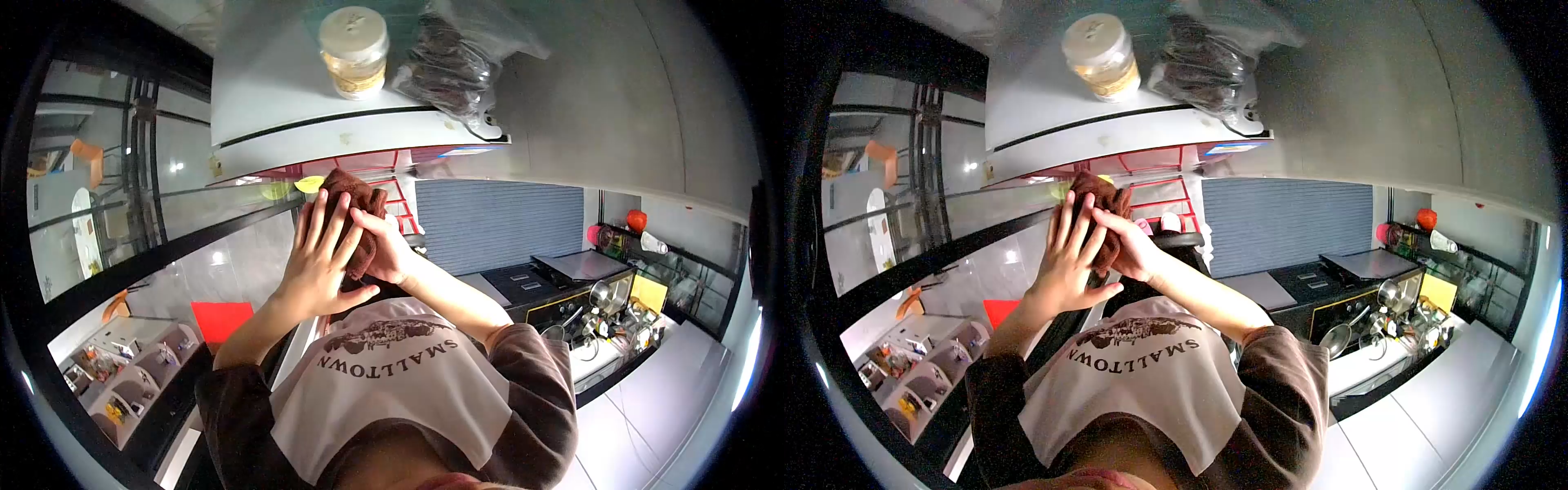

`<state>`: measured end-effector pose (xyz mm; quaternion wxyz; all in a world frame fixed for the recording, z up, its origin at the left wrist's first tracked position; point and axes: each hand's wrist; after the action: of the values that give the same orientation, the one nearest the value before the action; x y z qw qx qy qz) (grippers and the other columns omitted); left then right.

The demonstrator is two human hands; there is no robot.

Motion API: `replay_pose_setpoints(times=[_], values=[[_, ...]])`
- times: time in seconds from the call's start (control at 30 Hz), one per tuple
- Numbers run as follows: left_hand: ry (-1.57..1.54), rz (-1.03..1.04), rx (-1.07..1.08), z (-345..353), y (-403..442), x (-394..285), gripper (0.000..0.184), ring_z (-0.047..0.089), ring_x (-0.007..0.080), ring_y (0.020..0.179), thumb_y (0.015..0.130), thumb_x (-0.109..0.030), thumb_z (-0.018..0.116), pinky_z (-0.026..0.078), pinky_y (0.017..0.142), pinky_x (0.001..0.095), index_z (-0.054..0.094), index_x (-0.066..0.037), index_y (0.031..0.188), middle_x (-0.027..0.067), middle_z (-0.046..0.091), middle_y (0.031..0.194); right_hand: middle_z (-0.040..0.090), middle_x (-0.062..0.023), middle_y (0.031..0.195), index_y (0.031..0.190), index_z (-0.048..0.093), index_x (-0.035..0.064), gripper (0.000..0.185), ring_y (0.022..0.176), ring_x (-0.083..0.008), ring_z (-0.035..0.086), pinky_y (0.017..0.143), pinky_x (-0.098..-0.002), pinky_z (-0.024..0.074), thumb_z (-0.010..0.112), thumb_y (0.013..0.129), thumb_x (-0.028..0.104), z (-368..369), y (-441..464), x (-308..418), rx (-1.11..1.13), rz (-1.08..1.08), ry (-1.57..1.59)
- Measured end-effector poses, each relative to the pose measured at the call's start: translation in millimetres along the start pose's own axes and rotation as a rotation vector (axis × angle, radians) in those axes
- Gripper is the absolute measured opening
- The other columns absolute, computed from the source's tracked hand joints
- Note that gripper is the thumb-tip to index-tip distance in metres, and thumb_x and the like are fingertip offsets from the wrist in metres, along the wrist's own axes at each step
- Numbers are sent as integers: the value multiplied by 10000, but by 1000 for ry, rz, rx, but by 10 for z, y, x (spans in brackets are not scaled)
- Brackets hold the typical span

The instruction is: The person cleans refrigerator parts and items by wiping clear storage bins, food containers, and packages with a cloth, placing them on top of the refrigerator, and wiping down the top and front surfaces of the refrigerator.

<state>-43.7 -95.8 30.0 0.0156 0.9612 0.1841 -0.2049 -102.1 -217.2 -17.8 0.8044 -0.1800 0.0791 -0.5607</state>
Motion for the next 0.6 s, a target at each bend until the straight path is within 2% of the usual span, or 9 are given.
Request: replay_pose_setpoints(times=[0.07,0.1,0.17,0.2,0.33,0.4,0.5,0.57,0.6], values=[[-107,73,96,-6,73,55,820,110,429,1218,677,-496,532,116,969,525,267,35,1243,233,175,1314,418,-100,1183,1202,350,94,511,1084,-239,409,903,-403,332,487,796,373,-58,-38,-29,-8,-62,112],[-259,90,122,-21,106,148,762,149,347,1239,722,-446,519,131,995,450,254,35,1250,215,187,1320,419,-102,1183,1196,357,89,510,1086,-238,408,909,-404,328,483,797,381,-167,-44,-46,41,-70,224],[-1091,-79,124,7,139,248,696,197,259,1240,757,-400,502,149,1004,372,267,35,1246,179,243,1314,429,-111,1174,1187,361,64,505,1085,-270,411,915,-438,328,485,793,354,-328,-119,1,-22,-102,250],[-1085,-39,97,53,137,390,635,247,213,1221,774,-342,506,174,998,332,289,38,1235,147,304,1292,426,-113,1176,1194,350,70,498,1079,-276,416,916,-442,327,487,785,320,-419,-160,31,-40,-141,208],[-427,-212,-296,96,130,755,377,336,246,1166,787,-114,518,248,966,341,433,-20,1142,135,397,1223,431,-109,1098,1217,269,115,555,1033,-261,428,893,-418,355,534,732,168,-594,-477,328,-288,-449,41],[-231,-303,-499,101,110,946,335,355,256,1149,795,-114,511,258,957,348,457,-36,1116,134,413,1205,452,-105,1067,1136,351,64,452,996,-226,447,861,-367,384,557,743,147,-729,-627,586,-620,-1001,-398],[-184,-398,-640,114,-11,1207,345,333,280,1157,813,-156,499,239,961,367,439,-55,1137,134,407,1207,473,-107,1070,1085,440,10,332,946,-182,490,833,-294,398,521,763,29,-887,-847,1322,-884,-1530,-1039],[79,-414,-582,157,-86,1395,489,228,313,1210,798,-274,521,188,969,448,350,-91,1218,136,301,1284,551,-112,984,1030,501,-28,269,870,-186,544,769,-292,434,494,765,17,-1109,-732,1760,-989,-1577,-1294],[157,-497,-492,178,-79,1376,553,181,324,1222,783,-319,527,167,967,475,304,-107,1243,138,248,1305,582,-132,894,1031,501,-34,294,839,-195,562,742,-303,445,495,740,13,-1326,-664,1985,-1183,-1293,-1759]])
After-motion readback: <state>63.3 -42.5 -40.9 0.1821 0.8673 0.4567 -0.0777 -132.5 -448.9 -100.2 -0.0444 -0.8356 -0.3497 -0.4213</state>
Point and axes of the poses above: each hand's wrist, its own y-axis towards the middle knuckle, its own z-axis out of the palm, x = y × z
